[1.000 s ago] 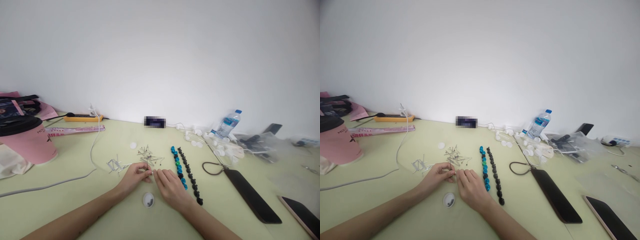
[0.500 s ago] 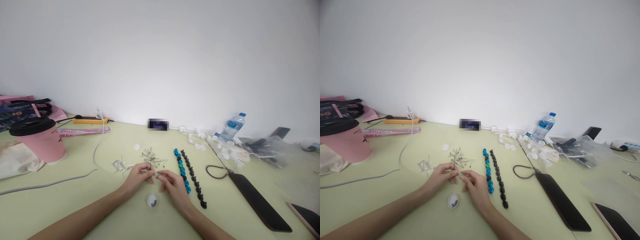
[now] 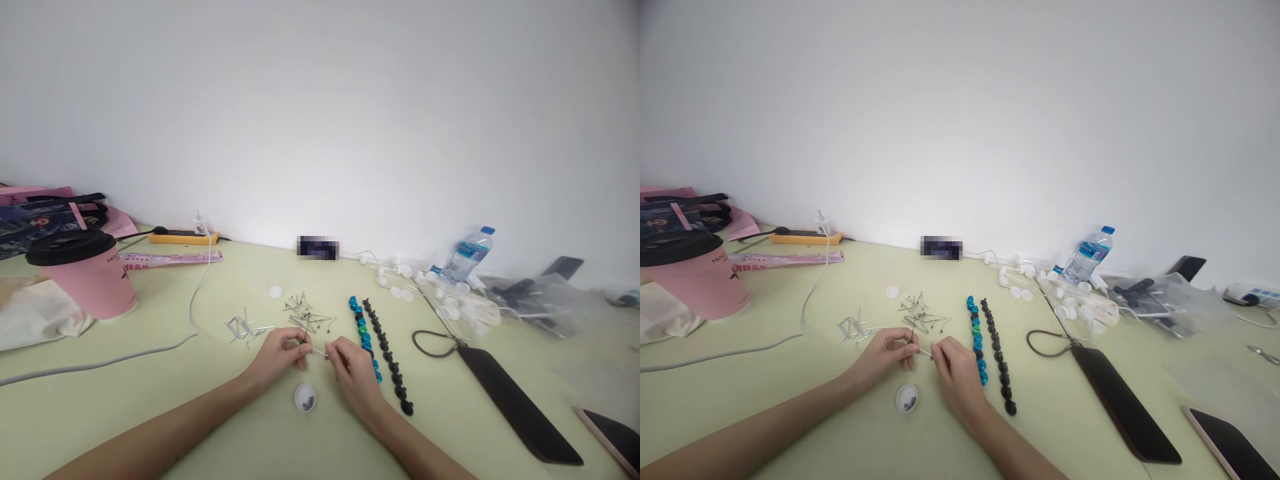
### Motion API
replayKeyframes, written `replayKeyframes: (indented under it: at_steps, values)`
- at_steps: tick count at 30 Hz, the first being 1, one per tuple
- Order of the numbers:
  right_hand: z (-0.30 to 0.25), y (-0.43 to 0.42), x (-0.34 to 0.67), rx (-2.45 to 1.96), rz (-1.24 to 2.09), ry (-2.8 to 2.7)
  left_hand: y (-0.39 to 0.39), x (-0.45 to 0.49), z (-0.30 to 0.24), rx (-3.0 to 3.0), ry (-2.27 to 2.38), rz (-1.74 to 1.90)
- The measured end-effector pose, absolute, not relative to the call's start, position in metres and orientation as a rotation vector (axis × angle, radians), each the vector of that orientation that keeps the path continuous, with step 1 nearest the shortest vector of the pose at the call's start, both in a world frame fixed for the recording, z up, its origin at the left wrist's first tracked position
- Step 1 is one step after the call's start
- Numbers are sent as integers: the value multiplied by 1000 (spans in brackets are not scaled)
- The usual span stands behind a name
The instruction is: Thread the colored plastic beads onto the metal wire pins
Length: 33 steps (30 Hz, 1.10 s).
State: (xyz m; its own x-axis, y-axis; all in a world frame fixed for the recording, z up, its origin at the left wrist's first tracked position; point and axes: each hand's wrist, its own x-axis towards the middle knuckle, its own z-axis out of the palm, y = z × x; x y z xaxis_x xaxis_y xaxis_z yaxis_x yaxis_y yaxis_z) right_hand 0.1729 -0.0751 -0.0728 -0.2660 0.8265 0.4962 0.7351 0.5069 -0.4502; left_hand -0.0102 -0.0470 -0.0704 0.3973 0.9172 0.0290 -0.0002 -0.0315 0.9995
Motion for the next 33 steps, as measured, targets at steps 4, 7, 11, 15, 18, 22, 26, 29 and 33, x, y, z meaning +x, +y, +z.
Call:
replayKeyframes:
  at_steps: [4, 7, 11, 15, 18, 22, 26, 29, 33]
  values:
    - [-79, -73, 177, -1162, -225, -2156, -45, -12, -70, 1388, 928, 958]
    - [-81, -72, 180, -1049, -421, -2250, -46, -12, -69, 1388, 923, 944]
    - [-80, -75, 176, -1115, -36, -2170, -48, -11, -69, 1407, 920, 939]
    - [-78, -78, 167, -1185, 630, -1953, -48, -11, -70, 1424, 932, 942]
    - [-77, -78, 166, -1200, 679, -1895, -47, -12, -69, 1403, 938, 952]
    - [-78, -76, 169, -1096, 327, -2030, -46, -13, -69, 1371, 956, 989]
    - [-79, -77, 171, -1069, 266, -2062, -46, -13, -70, 1403, 958, 960]
    - [-77, -78, 171, -1118, 413, -2018, -48, -12, -69, 1422, 968, 942]
    - [-76, -78, 170, -1141, 412, -2008, -48, -11, -67, 1421, 983, 932]
